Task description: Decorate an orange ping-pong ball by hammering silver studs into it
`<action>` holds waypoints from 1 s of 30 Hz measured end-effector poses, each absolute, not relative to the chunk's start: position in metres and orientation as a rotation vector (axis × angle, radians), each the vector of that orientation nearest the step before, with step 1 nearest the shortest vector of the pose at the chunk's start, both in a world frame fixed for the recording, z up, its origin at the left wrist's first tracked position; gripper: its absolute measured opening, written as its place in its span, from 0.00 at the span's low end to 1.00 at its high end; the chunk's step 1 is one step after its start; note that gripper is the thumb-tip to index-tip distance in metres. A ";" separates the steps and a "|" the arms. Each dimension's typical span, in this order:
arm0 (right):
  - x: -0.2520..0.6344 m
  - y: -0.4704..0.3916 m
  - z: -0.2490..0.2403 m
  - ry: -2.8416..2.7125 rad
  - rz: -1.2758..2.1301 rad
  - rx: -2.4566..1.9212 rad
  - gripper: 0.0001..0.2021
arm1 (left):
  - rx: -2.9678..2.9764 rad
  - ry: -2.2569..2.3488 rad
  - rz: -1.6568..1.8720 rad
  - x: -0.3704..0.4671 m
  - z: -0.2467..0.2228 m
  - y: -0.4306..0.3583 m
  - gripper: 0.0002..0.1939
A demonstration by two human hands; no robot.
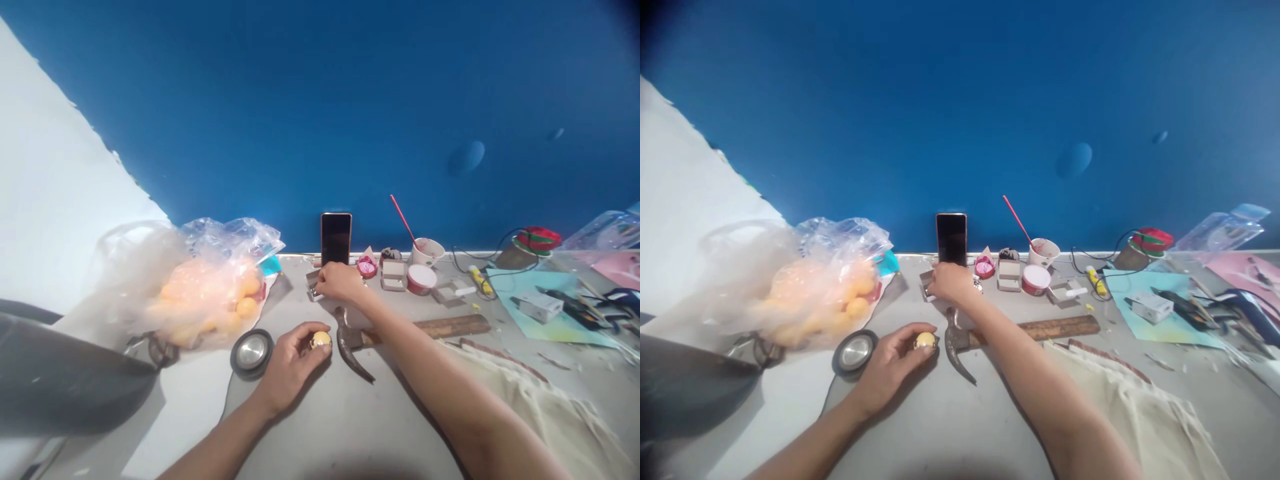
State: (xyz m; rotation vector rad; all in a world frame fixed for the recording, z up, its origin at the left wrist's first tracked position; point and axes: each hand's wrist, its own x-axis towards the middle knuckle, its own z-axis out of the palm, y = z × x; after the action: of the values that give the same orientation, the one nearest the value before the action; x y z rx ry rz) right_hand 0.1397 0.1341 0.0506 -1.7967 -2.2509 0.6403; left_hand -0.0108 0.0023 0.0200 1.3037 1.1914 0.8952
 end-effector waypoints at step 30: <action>0.164 0.125 0.086 -2.463 1.633 -0.905 0.07 | 0.910 1.012 1.094 -0.012 0.008 0.007 0.24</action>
State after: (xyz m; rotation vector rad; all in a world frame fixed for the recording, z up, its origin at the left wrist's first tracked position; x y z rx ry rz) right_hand 0.1637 0.1250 0.0858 -0.9053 -2.4631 1.6333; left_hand -0.0123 0.0065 0.0084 0.9097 1.0116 1.0938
